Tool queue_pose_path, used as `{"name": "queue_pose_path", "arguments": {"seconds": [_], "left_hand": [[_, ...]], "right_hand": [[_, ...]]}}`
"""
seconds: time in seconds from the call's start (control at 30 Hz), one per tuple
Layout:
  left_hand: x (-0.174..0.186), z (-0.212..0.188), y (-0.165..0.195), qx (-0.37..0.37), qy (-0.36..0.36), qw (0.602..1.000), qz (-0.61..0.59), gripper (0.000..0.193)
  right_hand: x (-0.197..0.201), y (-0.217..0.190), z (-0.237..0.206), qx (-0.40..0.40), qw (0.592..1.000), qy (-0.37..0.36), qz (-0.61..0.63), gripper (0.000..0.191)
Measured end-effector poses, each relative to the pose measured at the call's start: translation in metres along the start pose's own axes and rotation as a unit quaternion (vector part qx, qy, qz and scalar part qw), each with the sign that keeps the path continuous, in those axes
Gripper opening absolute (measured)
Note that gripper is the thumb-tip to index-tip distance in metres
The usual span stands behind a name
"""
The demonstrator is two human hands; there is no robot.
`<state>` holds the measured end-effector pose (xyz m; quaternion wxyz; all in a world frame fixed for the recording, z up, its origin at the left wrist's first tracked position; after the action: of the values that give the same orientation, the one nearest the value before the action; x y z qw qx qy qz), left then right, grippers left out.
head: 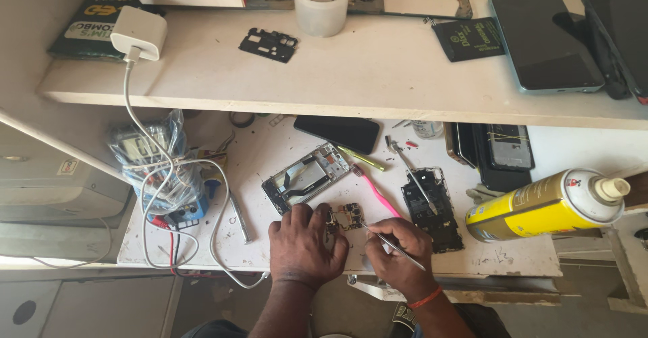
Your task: The person works on a disassembled phone motherboard on a cluttered repair bench, using tweezers to manipulate small components on the board. They then pick up multimeter probes and touch them to points on the board, testing the circuit while holding the board steady with the other hand.
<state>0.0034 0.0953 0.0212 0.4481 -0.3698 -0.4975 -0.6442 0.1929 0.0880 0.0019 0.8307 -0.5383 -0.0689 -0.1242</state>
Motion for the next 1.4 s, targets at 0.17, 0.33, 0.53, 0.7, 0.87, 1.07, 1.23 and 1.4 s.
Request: {"name": "queue_pose_path", "arguments": {"seconds": [0.17, 0.33, 0.53, 0.7, 0.87, 1.07, 1.23, 1.4], "left_hand": [[-0.002, 0.001, 0.0, 0.001, -0.012, 1.0, -0.005, 0.058], [0.001, 0.0, 0.002, -0.012, 0.013, 1.0, 0.0, 0.058], [0.002, 0.001, 0.001, -0.005, 0.015, 1.0, -0.014, 0.047], [0.007, 0.003, 0.004, -0.014, 0.026, 0.999, -0.023, 0.041], [0.007, 0.002, 0.004, -0.023, 0.018, 0.999, -0.028, 0.04], [0.005, 0.004, 0.007, -0.037, 0.011, 0.999, -0.018, 0.042], [0.003, 0.004, 0.006, -0.029, 0.007, 0.999, -0.018, 0.042], [0.004, 0.004, 0.006, -0.027, 0.01, 0.999, -0.015, 0.042]], "right_hand": [[-0.005, -0.009, 0.001, 0.058, 0.998, -0.012, -0.03, 0.02], [-0.008, -0.008, 0.002, 0.05, 0.997, -0.023, -0.048, 0.02], [-0.009, -0.008, 0.003, 0.048, 0.997, -0.023, -0.056, 0.021], [-0.009, -0.009, 0.002, 0.057, 0.995, -0.029, -0.077, 0.023], [-0.012, -0.013, 0.001, 0.079, 0.994, -0.034, -0.07, 0.022], [-0.015, -0.021, 0.001, 0.127, 0.987, -0.032, -0.095, 0.023], [-0.012, -0.021, 0.0, 0.132, 0.987, -0.031, -0.082, 0.024], [-0.011, -0.02, -0.001, 0.124, 0.989, -0.023, -0.077, 0.025]]}}
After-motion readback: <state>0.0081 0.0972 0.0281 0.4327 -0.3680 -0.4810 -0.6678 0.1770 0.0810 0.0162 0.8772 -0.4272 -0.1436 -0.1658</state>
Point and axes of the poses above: each hand's wrist, its own z-axis towards the middle knuckle, its own x-axis out of the back of the hand, y = z × x, the point moved 10 cm from there along z, towards the middle knuckle, and after that the axes turned 6 degrees about z, right-handed, at the moved point
